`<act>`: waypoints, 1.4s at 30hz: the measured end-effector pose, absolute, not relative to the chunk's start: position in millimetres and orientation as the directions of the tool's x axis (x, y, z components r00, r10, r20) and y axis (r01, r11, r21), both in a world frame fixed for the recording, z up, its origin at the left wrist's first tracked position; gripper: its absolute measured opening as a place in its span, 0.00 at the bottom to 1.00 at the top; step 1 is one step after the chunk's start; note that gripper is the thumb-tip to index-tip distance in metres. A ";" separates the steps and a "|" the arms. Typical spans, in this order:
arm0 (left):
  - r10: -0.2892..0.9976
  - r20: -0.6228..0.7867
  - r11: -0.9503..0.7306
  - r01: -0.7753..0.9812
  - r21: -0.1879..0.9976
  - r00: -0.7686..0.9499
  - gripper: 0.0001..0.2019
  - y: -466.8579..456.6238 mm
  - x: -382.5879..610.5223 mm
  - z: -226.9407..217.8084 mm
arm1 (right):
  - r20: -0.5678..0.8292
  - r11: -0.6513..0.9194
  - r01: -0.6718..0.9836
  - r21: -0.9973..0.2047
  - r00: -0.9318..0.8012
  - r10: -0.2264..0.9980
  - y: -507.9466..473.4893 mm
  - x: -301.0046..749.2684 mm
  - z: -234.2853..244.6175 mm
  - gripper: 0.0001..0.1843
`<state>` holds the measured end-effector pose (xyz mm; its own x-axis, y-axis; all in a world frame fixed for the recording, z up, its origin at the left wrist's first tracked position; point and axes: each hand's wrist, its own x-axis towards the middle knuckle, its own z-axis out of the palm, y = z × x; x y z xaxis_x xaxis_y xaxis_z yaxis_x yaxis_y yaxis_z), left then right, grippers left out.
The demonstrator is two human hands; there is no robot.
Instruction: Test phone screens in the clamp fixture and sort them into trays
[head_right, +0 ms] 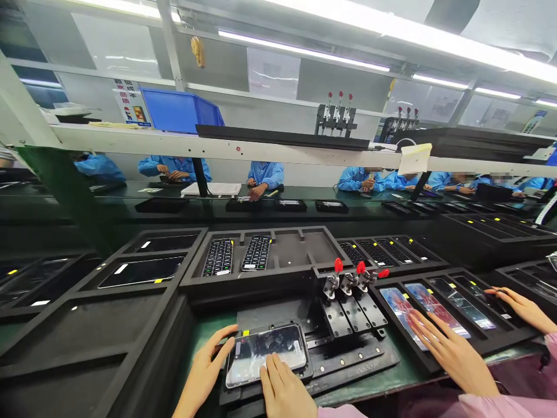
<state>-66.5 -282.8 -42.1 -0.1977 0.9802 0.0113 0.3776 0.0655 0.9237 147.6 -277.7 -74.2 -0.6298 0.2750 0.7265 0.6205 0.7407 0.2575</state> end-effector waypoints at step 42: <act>0.996 0.090 -0.080 0.562 0.823 0.011 0.12 -254.7 -49.3 -22.7 | 0.800 0.789 0.564 -0.246 -0.342 0.494 -293.4 217.1 -31.7 0.17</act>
